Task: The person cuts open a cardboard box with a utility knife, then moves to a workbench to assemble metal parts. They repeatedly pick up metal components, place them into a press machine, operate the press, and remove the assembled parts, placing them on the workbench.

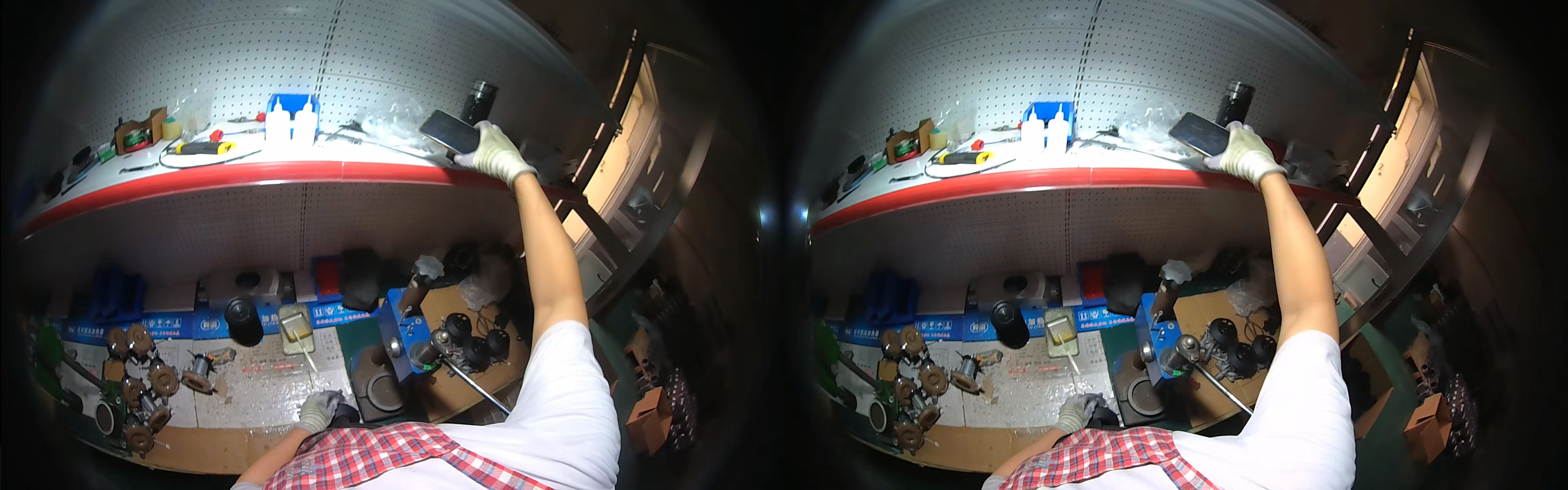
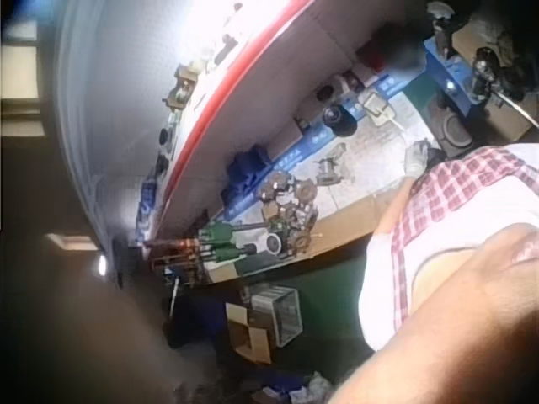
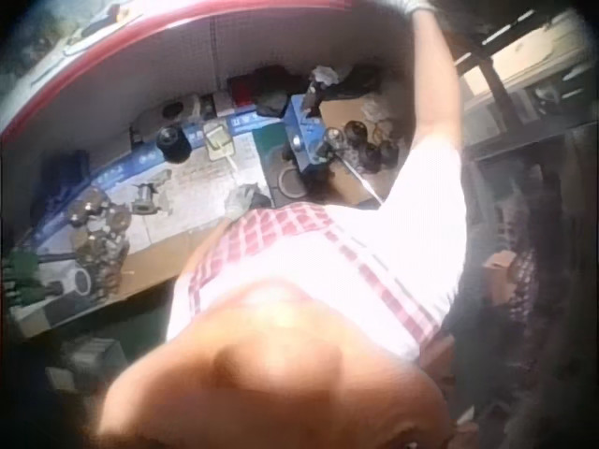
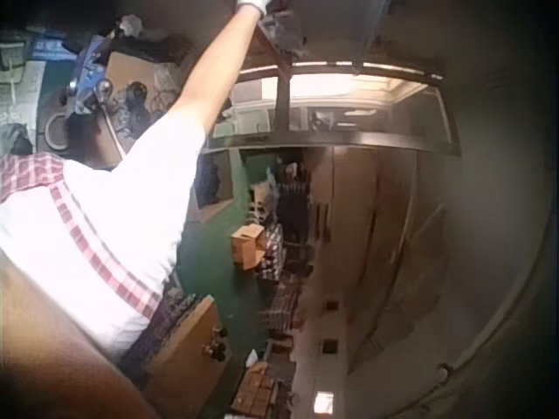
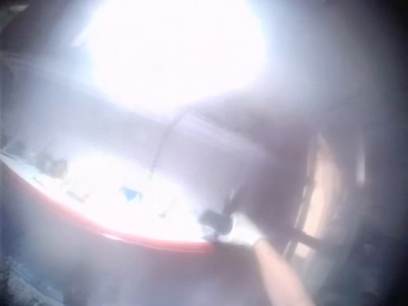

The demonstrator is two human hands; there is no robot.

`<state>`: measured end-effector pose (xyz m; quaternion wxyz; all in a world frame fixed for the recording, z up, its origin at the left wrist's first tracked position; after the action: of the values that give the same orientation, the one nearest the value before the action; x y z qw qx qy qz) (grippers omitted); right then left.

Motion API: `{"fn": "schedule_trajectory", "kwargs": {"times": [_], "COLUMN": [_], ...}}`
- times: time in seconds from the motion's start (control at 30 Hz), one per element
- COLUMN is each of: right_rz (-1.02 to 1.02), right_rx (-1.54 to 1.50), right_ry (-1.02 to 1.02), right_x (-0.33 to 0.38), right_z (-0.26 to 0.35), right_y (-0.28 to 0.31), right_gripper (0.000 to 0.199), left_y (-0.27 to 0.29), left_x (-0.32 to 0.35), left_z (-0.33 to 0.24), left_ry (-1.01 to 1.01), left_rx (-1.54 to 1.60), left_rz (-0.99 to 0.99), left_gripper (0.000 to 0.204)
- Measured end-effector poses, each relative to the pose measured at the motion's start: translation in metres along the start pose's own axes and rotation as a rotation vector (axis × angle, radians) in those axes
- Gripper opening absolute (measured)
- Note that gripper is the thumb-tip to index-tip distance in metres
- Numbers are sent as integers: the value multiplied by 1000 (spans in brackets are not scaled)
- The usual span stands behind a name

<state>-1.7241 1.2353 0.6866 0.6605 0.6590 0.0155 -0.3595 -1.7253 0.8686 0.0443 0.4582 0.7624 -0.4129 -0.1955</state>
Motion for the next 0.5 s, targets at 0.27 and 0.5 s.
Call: {"fn": "schedule_trajectory", "kwargs": {"times": [0.27,0.5], "right_rz": [-617,-788], "right_rx": [-74,272], "right_ry": [-537,-1107], "right_x": [101,287], "right_z": [-239,-351], "right_y": [147,197], "right_gripper": [91,93], "left_y": [-12,8], "left_x": [2,7], "left_z": [6,-22], "left_ry": [-2,-9], "left_rx": [42,206], "left_rz": [-28,74], "left_gripper": [31,59]}}
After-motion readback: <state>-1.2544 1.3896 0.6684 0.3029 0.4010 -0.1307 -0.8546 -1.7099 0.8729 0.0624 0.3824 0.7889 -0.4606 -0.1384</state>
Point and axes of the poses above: each hand's wrist, its own x-axis away from the middle knuckle, its own y-axis out of the back of the hand, z = x × y, the point moved 8 cm from there along -x, towards the middle knuckle, and after that the axes turned 11 degrees about -x, right-handed, at the moved point
